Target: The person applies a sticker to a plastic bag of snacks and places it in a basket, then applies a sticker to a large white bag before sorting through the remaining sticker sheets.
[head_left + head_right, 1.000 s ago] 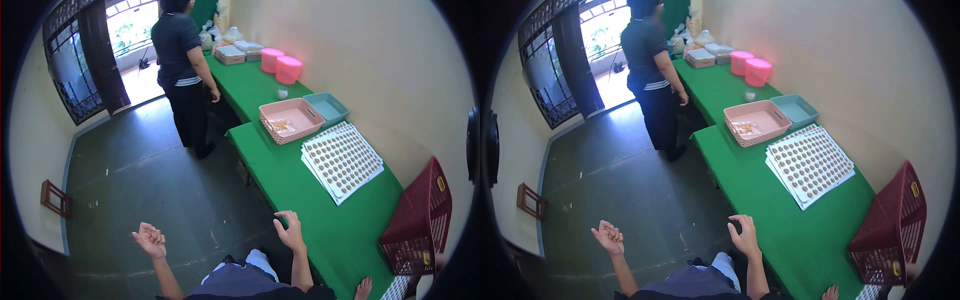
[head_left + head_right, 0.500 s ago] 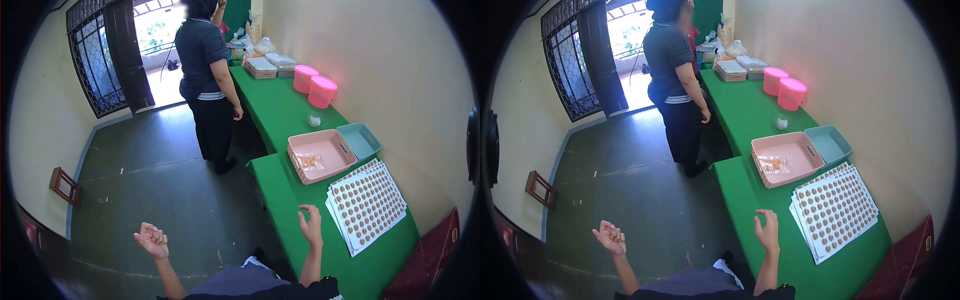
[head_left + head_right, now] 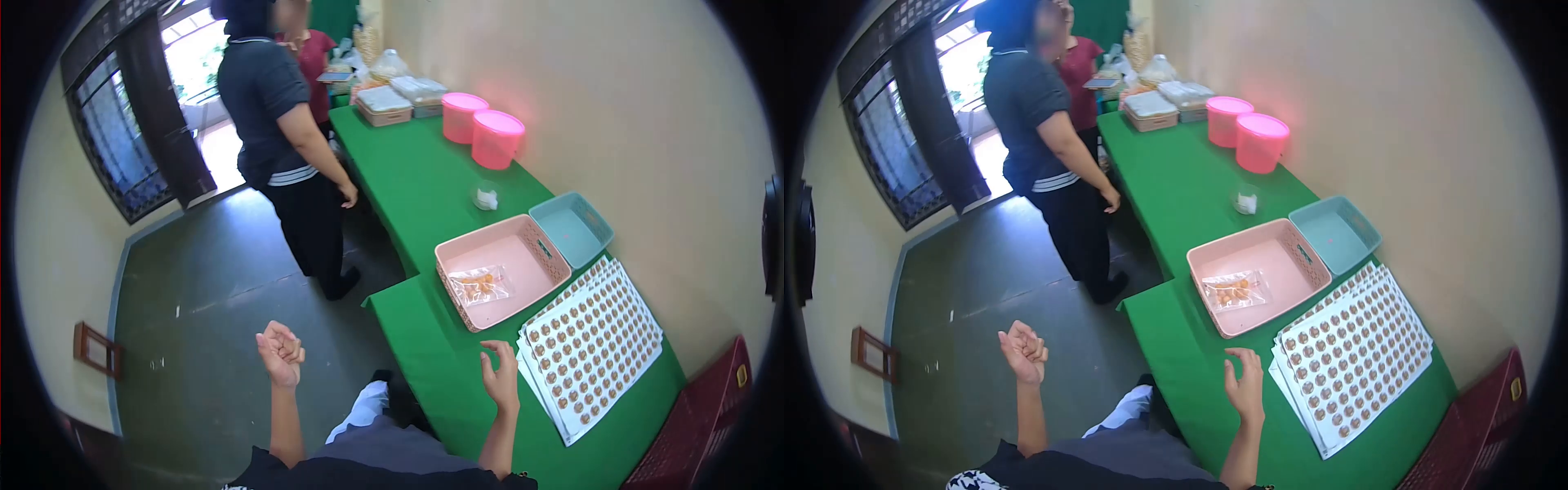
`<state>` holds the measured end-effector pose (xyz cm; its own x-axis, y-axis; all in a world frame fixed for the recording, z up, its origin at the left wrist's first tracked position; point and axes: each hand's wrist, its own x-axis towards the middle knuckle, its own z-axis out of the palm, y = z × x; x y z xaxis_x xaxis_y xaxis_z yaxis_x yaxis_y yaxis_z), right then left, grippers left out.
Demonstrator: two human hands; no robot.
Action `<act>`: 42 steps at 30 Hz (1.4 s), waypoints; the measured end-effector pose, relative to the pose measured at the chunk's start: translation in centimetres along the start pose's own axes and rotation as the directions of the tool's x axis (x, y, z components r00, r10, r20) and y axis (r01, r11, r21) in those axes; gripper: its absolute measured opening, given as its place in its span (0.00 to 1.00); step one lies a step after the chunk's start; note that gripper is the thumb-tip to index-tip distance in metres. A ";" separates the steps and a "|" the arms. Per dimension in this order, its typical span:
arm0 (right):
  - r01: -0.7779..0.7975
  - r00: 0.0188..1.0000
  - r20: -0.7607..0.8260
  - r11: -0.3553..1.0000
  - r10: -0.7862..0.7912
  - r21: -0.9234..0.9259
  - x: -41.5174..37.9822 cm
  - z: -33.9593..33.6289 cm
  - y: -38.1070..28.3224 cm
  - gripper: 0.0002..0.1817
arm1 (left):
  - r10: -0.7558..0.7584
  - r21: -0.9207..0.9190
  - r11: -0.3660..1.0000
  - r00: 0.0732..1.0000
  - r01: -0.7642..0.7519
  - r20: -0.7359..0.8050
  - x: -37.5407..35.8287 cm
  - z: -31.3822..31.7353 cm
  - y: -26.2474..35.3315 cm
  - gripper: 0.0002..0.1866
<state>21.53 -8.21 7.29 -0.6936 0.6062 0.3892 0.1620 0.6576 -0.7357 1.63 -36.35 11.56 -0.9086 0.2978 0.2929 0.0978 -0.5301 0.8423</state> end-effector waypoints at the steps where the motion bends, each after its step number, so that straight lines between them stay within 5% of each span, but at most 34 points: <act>1: -0.031 0.999 -0.023 0.999 0.031 -0.008 0.2 0.1 0.2 0.09 | -0.025 -0.015 1.000 0.999 0.025 0.040 1.4 0.5 -0.9 0.29; 8: -0.175 0.968 -0.197 0.981 0.154 -0.089 4.4 1.4 1.0 0.10 | -0.099 -0.103 0.985 0.942 0.139 0.321 12.5 4.6 -6.2 0.28; 11: -0.191 0.974 -0.158 0.967 0.165 -0.170 7.3 4.0 3.1 0.12 | -0.109 -0.146 0.974 0.918 0.176 0.381 16.5 5.1 -8.2 0.28; 13: -0.367 0.923 -0.013 0.873 0.383 -0.321 9.0 6.3 5.2 0.21 | -0.127 -0.167 0.963 0.901 0.212 0.414 18.6 5.3 -9.3 0.27; 15: -0.516 0.836 -0.040 0.758 0.548 -0.400 10.3 8.8 7.6 0.36 | -0.171 -0.156 0.951 0.872 0.268 0.458 20.3 5.2 -10.9 0.27; 18: -0.648 0.710 -0.013 0.646 0.704 -0.404 12.0 8.8 5.6 0.46 | -0.245 -0.129 0.927 0.828 0.353 0.504 21.9 5.6 -12.3 0.27; 24: -0.738 0.605 -0.021 0.550 0.796 -0.391 13.5 9.5 5.9 0.57 | -0.255 -0.124 0.906 0.757 0.404 0.602 23.9 8.0 -14.2 0.26; 25: -0.744 0.597 -0.025 0.542 0.802 -0.390 13.3 9.8 6.8 0.57 | -0.249 -0.123 0.906 0.747 0.404 0.617 24.1 8.3 -14.3 0.26; 27: -0.539 0.759 -0.015 0.614 0.651 -0.577 13.6 10.5 8.5 0.57 | -0.257 -0.123 0.900 0.737 0.418 0.625 24.1 8.7 -14.3 0.26; 31: -0.513 0.761 0.052 0.650 0.646 -0.560 14.5 10.9 10.0 0.51 | -0.281 -0.106 0.889 0.712 0.446 0.644 24.6 7.8 -15.0 0.26; 34: -0.440 0.717 0.254 0.704 0.649 -0.557 15.4 11.0 10.2 0.40 | -0.305 -0.075 0.888 0.705 0.453 0.640 25.1 7.0 -15.6 0.26; 36: -0.546 0.713 0.308 0.775 0.630 -0.318 15.8 10.5 9.4 0.28 | -0.296 -0.081 0.897 0.725 0.435 0.622 25.6 6.8 -15.8 0.26; 40: -0.572 0.739 0.186 0.749 0.647 -0.334 15.7 11.5 9.1 0.27 | -0.303 -0.068 0.901 0.733 0.429 0.609 26.2 7.0 -15.6 0.25; 42: -0.458 0.823 0.067 0.729 0.564 -0.509 15.7 12.3 9.2 0.25 | -0.297 -0.068 0.901 0.724 0.428 0.622 26.4 7.0 -15.9 0.25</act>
<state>3.54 1.85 -0.20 -0.5267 0.8398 -0.1318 0.7928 0.4293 -0.4326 -21.10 -14.49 9.07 -0.4347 0.8670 0.2438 -0.3280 -0.4045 0.8537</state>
